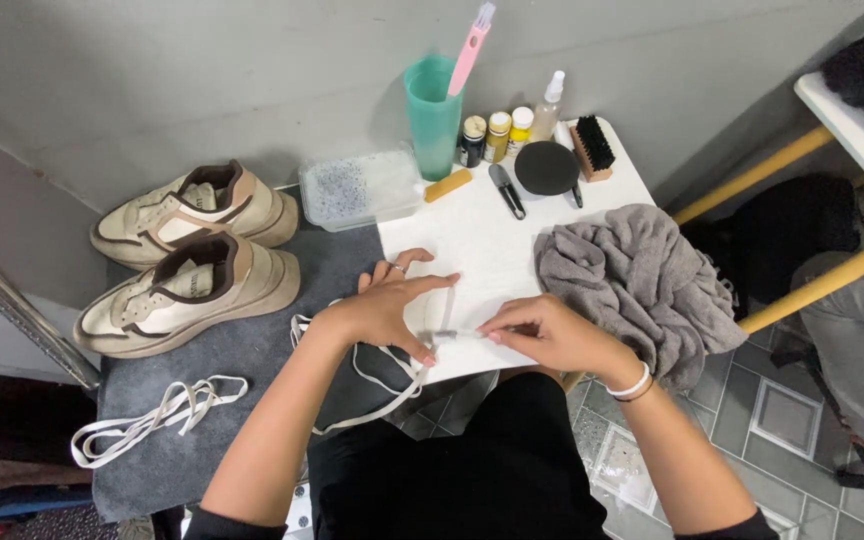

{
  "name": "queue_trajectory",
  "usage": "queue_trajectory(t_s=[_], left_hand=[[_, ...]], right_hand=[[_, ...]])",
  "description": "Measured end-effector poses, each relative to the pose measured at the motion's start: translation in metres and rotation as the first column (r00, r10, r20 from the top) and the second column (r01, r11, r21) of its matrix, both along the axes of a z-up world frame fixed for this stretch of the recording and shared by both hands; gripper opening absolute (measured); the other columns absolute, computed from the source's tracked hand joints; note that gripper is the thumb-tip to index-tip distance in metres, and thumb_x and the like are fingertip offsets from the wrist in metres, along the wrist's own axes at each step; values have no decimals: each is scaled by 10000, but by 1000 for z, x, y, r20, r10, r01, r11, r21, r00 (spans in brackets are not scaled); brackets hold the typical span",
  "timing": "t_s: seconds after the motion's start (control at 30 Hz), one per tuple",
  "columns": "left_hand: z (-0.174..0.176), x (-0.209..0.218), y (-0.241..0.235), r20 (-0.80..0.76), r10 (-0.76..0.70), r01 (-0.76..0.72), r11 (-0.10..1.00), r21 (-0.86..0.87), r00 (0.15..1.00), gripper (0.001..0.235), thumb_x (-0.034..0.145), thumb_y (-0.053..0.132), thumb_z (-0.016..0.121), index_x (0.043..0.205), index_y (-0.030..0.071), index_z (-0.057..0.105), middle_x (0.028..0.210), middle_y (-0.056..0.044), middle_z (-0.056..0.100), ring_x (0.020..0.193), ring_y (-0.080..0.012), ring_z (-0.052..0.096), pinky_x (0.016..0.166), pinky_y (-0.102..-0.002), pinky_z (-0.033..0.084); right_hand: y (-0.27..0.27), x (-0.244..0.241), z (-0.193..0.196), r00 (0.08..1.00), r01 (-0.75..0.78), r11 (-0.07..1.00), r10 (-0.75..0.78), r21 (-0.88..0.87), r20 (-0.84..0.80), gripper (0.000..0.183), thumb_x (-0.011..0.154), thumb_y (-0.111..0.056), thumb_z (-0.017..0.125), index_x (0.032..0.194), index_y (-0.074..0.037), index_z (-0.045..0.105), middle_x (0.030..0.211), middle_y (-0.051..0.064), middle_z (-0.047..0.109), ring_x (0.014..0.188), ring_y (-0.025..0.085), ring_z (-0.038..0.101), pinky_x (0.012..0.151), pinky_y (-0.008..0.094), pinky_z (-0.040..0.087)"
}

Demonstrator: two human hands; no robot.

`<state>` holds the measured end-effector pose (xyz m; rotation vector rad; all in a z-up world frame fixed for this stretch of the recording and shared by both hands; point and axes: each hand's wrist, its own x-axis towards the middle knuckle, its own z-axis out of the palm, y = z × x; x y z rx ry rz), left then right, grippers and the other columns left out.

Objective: The person uses a small brush to scrub a white shoelace that is laid out on a white sheet of paper. The person holds the lace steady with one hand while scrubbing it with the brush in the other hand.

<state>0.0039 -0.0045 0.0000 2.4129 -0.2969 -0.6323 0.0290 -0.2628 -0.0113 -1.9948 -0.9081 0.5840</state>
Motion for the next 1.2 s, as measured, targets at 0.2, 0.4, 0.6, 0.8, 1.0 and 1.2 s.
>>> queue_trajectory(t_s=[0.2,0.4,0.6,0.8,1.0,1.2], left_hand=[[2,0,1,-7,10,-10,1000,-13,1000,1109,455,380,977,1457,250,519,1599,-113,202,1277,-365,336,916,-386,275],[4,-1,1,-12,13,-14,1000,-18,1000,1121,459,362,981,1469,249,508,1599,-116,203,1280,-365,339,915,-380,274],[3,0,2,-11,10,-10,1000,-28,1000,1129,458,384,979,1473,262,502,1603,-104,195,1279,-350,333,915,-368,273],[11,-4,1,-21,12,-13,1000,-25,1000,1150,431,377,978,1469,227,507,1608,-111,201,1262,-346,338,903,-362,271],[14,-5,0,-24,4,-4,1000,-1,1000,1172,418,399,974,1474,225,499,1615,-101,191,1261,-334,330,894,-356,272],[11,-5,0,-13,3,-3,1000,3,1000,1175,410,382,980,1471,223,502,1619,-103,185,1258,-335,337,897,-364,275]], right_hand=[[-11,-6,-21,939,297,954,-299,43,168,209,917,-78,650,1077,-90,784,819,94,783,645,166,645,586,295,488],[0,-31,-24,899,299,948,-241,-111,365,201,920,-112,635,1047,-145,787,854,18,769,726,185,721,604,274,560],[1,-44,3,935,207,957,-132,-205,330,187,928,-129,615,1020,-132,778,864,35,767,783,239,745,649,332,598],[2,-23,-2,967,230,967,-214,-113,136,230,937,-91,595,1083,-91,773,880,109,774,676,170,660,627,279,536],[19,-17,8,946,187,969,-133,-161,295,209,937,-93,612,1083,-74,761,922,113,774,826,264,749,662,322,587],[20,-23,7,957,62,972,6,-225,289,207,942,-96,586,1050,-67,760,897,90,759,797,275,734,646,355,585]])
